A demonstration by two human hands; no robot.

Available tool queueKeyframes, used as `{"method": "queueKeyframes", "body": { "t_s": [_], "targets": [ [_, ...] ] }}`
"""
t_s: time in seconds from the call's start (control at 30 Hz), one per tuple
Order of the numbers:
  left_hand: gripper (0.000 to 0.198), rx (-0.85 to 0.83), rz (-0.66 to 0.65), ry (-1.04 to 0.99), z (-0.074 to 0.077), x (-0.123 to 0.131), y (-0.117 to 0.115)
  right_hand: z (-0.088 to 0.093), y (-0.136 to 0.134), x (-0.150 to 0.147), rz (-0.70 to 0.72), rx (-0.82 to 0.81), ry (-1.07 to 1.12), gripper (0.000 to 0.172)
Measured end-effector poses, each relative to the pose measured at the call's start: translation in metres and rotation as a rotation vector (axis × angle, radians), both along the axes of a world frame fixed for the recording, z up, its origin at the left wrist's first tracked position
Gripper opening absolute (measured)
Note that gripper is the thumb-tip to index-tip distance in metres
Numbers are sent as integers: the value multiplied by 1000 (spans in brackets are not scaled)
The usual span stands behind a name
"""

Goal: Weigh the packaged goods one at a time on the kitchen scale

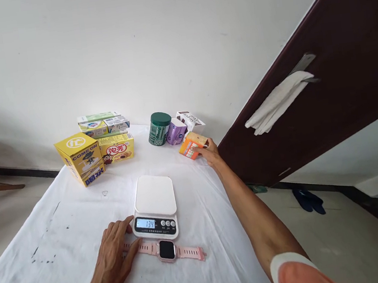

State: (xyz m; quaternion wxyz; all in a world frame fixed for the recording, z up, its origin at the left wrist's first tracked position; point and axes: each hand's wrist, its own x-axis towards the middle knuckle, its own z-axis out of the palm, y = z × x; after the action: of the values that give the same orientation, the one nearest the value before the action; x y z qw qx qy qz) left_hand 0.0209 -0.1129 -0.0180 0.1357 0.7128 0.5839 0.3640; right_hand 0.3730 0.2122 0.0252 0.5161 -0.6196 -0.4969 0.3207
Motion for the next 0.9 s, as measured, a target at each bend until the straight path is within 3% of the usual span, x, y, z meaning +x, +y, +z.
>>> {"method": "queueKeyframes", "body": {
  "t_s": [0.13,0.27,0.4,0.5,0.57,0.7,0.8,0.9],
  "targets": [
    [35,-33,-8,12,2,-1,0,-3,21,-2,-43,0,-43,68],
    [36,-46,-15,12,3,-2,1,2,20,-2,-75,-8,-62,78],
    [43,-48,-20,-33,4,-1,-4,-2,-5,-7,-142,-8,-51,87],
    [49,-50,-3,-113,10,-4,-7,-21,-37,-20,-196,15,59,70],
    [50,-25,60,-135,19,-9,-3,-35,-62,-34,-112,23,180,57],
    [61,170,360,-107,48,-39,32,-52,-106,-68,103,21,282,50],
    [98,286,575,-108,66,-76,79,-53,-122,-88,143,0,305,50],
    [128,216,677,-165,75,-114,125,-51,-126,-97,126,1,321,50]
  ]
}}
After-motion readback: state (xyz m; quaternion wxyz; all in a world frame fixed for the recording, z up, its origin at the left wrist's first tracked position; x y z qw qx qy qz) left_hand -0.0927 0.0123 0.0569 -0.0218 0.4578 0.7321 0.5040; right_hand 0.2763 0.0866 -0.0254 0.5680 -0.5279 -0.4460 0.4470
